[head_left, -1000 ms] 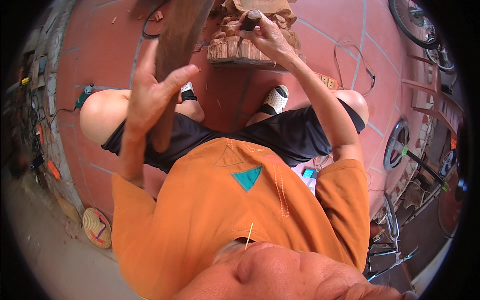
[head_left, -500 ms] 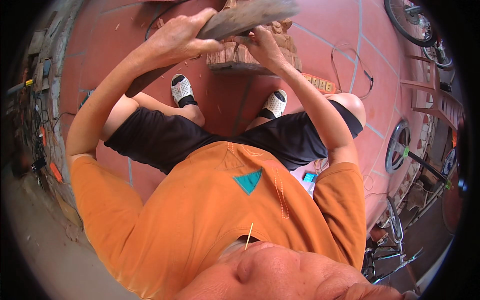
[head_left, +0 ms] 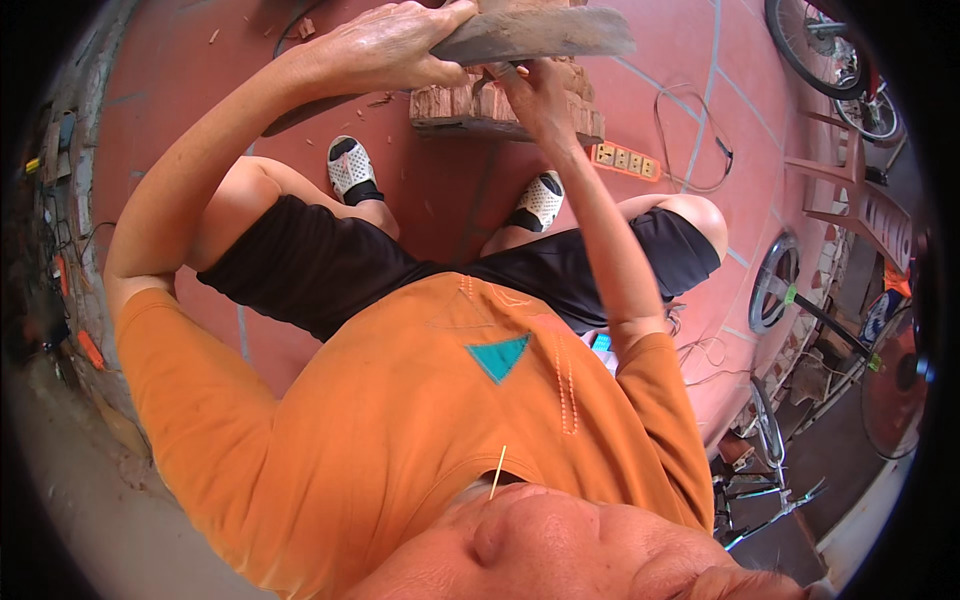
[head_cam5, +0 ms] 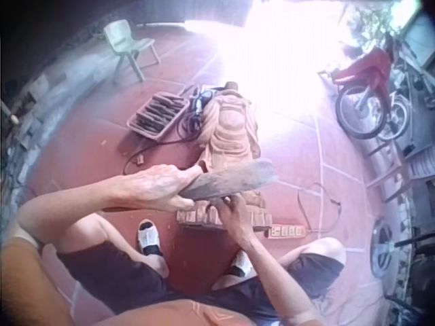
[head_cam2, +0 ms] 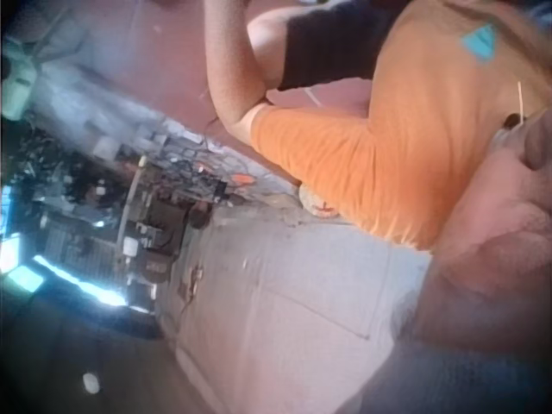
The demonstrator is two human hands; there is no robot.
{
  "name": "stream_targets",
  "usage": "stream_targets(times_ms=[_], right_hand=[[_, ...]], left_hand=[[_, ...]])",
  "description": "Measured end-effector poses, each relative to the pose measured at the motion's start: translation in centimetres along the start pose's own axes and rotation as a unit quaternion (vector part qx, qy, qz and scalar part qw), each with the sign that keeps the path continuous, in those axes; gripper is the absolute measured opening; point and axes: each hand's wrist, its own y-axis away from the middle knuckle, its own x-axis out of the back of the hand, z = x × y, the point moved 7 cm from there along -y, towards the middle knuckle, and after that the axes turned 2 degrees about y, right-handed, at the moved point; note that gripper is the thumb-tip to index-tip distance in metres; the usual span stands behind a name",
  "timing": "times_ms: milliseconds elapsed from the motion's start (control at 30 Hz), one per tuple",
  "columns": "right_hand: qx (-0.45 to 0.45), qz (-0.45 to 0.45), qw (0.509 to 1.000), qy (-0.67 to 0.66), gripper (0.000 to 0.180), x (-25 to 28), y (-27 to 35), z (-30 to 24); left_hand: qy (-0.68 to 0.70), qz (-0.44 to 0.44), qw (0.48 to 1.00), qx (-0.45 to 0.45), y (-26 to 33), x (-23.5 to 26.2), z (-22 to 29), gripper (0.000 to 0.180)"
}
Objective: The person carves a wooden block using a chisel and a wooden mallet. They repeatedly position the chisel on the wood and strike it with the mallet to remove shavings and shape the piece.
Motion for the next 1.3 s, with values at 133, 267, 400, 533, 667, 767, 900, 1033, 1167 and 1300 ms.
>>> stream_targets(times_ms=[133, 267, 400, 533, 667, 767, 900, 1033, 1167, 1300], right_hand=[[-0.01, 0.122, 0.977, -0.175, 0.041, 1.3, 1.9, 3.6], [-0.082, 0.16, 0.949, -0.258, 0.026, 2.5, 3.0, 4.3], [-0.06, 0.098, 0.95, -0.289, 0.025, 1.4, 2.8, 2.6], [-0.082, 0.045, 0.939, -0.329, 0.02, 0.0, 3.7, 2.4], [-0.022, 0.086, 0.94, -0.33, 0.014, 0.6, 3.3, 1.8], [0.001, 0.132, 0.938, -0.32, 0.014, 1.6, 3.0, 1.8], [0.015, 0.139, 0.949, -0.284, 0.015, 1.6, 2.7, 2.0], [-0.027, 0.145, 0.939, -0.312, 0.017, 1.8, 2.4, 2.5], [-0.036, 0.144, 0.934, -0.325, 0.018, 1.8, 2.5, 2.3], [-0.03, 0.126, 0.944, -0.304, 0.026, 1.9, 2.3, 2.9]], left_hand=[[-0.022, 0.047, 0.998, -0.038, -1.5, -2.7, -0.7, 0.045], [-0.003, 0.008, 1.0, 0.006, -3.1, -3.5, -0.8, 0.047], [0.056, 0.039, 0.998, 0.002, -2.2, 0.4, -0.8, 0.05], [0.119, 0.091, 0.988, 0.037, -0.8, 3.0, -0.1, 0.048], [0.167, 0.108, 0.98, 0.014, -0.5, 3.3, -0.5, 0.047], [0.173, 0.094, 0.98, 0.034, -0.2, 3.0, -1.0, 0.046], [0.154, 0.097, 0.983, 0.031, 0.2, 3.0, -0.9, 0.045], [0.145, 0.107, 0.983, 0.029, 0.7, 3.0, -0.8, 0.045], [0.146, 0.107, 0.983, 0.034, 1.0, 3.0, -1.0, 0.046], [0.129, 0.099, 0.986, 0.038, 1.1, 3.2, -0.7, 0.045]])
